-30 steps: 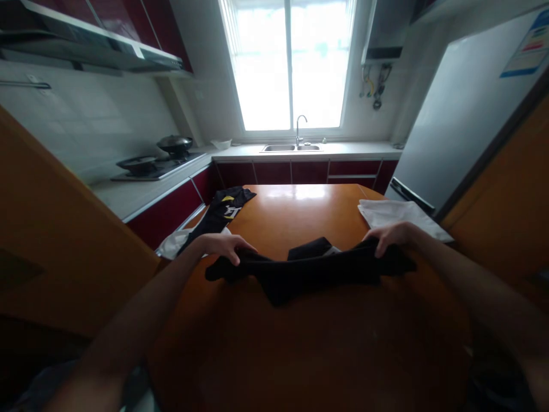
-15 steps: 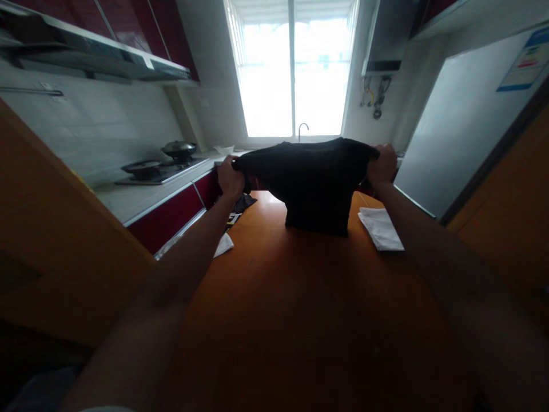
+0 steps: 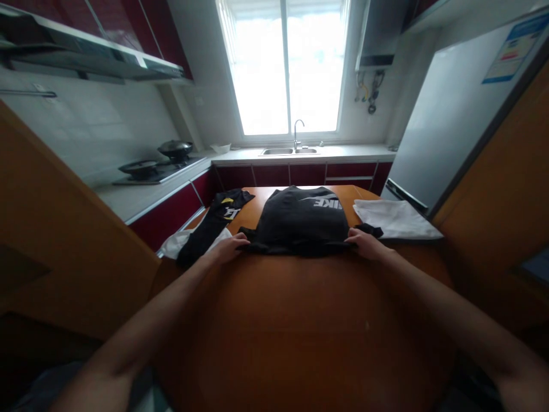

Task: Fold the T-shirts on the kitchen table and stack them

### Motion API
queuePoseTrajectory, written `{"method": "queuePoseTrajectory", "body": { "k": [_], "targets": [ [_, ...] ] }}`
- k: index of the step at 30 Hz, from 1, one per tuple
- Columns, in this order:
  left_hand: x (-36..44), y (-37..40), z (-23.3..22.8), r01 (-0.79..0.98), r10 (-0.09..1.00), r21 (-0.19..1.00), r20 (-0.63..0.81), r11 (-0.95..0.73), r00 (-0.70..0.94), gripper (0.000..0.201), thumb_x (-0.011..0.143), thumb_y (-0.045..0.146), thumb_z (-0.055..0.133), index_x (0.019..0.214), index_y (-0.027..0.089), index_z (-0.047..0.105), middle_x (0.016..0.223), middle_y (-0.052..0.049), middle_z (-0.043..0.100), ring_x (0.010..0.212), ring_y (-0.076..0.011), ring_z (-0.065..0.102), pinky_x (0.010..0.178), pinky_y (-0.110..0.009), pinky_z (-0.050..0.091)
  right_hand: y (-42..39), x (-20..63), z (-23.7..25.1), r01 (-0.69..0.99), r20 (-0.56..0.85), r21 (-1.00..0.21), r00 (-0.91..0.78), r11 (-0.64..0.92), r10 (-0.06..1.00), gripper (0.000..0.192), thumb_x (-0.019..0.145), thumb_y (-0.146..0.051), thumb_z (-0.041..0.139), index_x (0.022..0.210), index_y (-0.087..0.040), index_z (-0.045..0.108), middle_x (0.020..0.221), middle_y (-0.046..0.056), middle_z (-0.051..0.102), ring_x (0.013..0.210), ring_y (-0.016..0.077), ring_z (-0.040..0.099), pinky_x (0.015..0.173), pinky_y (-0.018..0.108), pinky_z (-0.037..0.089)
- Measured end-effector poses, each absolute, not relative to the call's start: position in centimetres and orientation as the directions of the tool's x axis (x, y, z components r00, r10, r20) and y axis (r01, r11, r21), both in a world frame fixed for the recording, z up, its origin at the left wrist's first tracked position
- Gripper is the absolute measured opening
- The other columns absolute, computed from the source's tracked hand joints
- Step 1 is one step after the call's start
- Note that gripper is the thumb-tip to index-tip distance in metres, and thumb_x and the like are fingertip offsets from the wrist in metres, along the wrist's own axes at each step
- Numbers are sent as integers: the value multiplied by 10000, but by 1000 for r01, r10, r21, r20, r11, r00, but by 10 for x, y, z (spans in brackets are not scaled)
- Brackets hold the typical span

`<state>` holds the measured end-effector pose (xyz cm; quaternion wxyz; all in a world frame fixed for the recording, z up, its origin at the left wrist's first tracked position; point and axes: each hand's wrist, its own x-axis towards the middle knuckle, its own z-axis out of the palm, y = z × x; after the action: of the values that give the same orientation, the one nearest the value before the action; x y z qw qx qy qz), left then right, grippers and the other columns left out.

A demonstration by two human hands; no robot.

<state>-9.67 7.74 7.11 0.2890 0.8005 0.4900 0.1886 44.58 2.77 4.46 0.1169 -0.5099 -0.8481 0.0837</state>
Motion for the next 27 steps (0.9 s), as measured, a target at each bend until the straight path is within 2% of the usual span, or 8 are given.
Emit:
{"method": "queuePoseTrajectory", "body": {
  "k": [4, 7, 11, 14, 17, 22, 24, 27],
  "targets": [
    [-100, 63, 53, 710, 855, 531, 56, -463, 516, 486, 665, 392, 778, 1133, 266, 744, 1200, -83, 655, 1160, -306, 584, 1093, -373, 398, 9, 438, 30, 875, 58, -250, -415, 415, 908, 520, 768, -223, 699, 1288, -255, 685, 1207, 102, 633, 1162, 301, 553, 995, 393, 454],
    [-80, 63, 43, 782, 881, 412, 151, -468, 447, 470, 782, 507, 718, 1166, 236, 723, 1237, -109, 656, 1216, -327, 551, 1099, -434, 387, 7, 417, 33, 891, 109, -240, -369, 385, 923, 536, 829, -389, 708, 1330, -209, 646, 1233, 128, 639, 1171, 320, 556, 978, 415, 463],
    [-43, 70, 32, 839, 909, 354, 210, -414, 360, 473, 844, 350, 685, 1289, 197, 642, 1174, -113, 685, 1159, -315, 595, 1018, -462, 448, 14, 384, 31, 900, 175, -273, -299, 339, 938, 377, 836, -230, 696, 1211, -193, 693, 1160, 112, 674, 1108, 282, 612, 979, 381, 462],
    [-34, 65, 34, 767, 873, 418, 224, -487, 433, 348, 847, 226, 649, 1190, 188, 695, 1065, -90, 689, 1033, -252, 642, 963, -393, 486, 6, 378, 28, 812, 279, -405, -327, 420, 903, 301, 787, -66, 624, 1037, -202, 721, 1102, 76, 665, 1065, 236, 625, 974, 348, 468],
    [-45, 43, 44, 602, 778, 513, 250, -612, 577, 194, 886, 227, 605, 1010, 196, 751, 996, -68, 660, 982, -209, 633, 927, -340, 495, -20, 388, 28, 672, 362, -498, -412, 548, 836, 322, 738, -4, 571, 945, -207, 711, 1058, 58, 633, 1032, 211, 613, 952, 334, 474],
    [-74, 8, 60, 482, 611, 638, -23, -600, 791, 225, 909, 362, 646, 1027, 223, 776, 1031, -60, 667, 930, -185, 645, 840, -282, 518, -64, 402, 32, 516, 150, -659, -622, 547, 768, 100, 846, -215, 660, 907, -224, 738, 980, 40, 658, 899, 188, 636, 835, 300, 499],
    [-77, 11, 56, 542, 703, 620, 21, -567, 711, 286, 935, 406, 597, 1052, 203, 762, 1059, -72, 683, 952, -201, 653, 864, -302, 525, -61, 406, 32, 513, 180, -695, -554, 504, 813, 173, 911, -322, 606, 917, -211, 739, 960, 52, 680, 858, 190, 641, 791, 301, 508],
    [-70, 26, 36, 728, 880, 495, 256, -475, 400, 377, 985, 375, 449, 1160, 167, 710, 1158, -107, 683, 1087, -239, 637, 999, -371, 493, -37, 415, 22, 655, 389, -623, -215, 428, 896, 287, 955, -314, 471, 978, -205, 736, 1005, 87, 693, 971, 229, 639, 897, 355, 507]
  ]
}}
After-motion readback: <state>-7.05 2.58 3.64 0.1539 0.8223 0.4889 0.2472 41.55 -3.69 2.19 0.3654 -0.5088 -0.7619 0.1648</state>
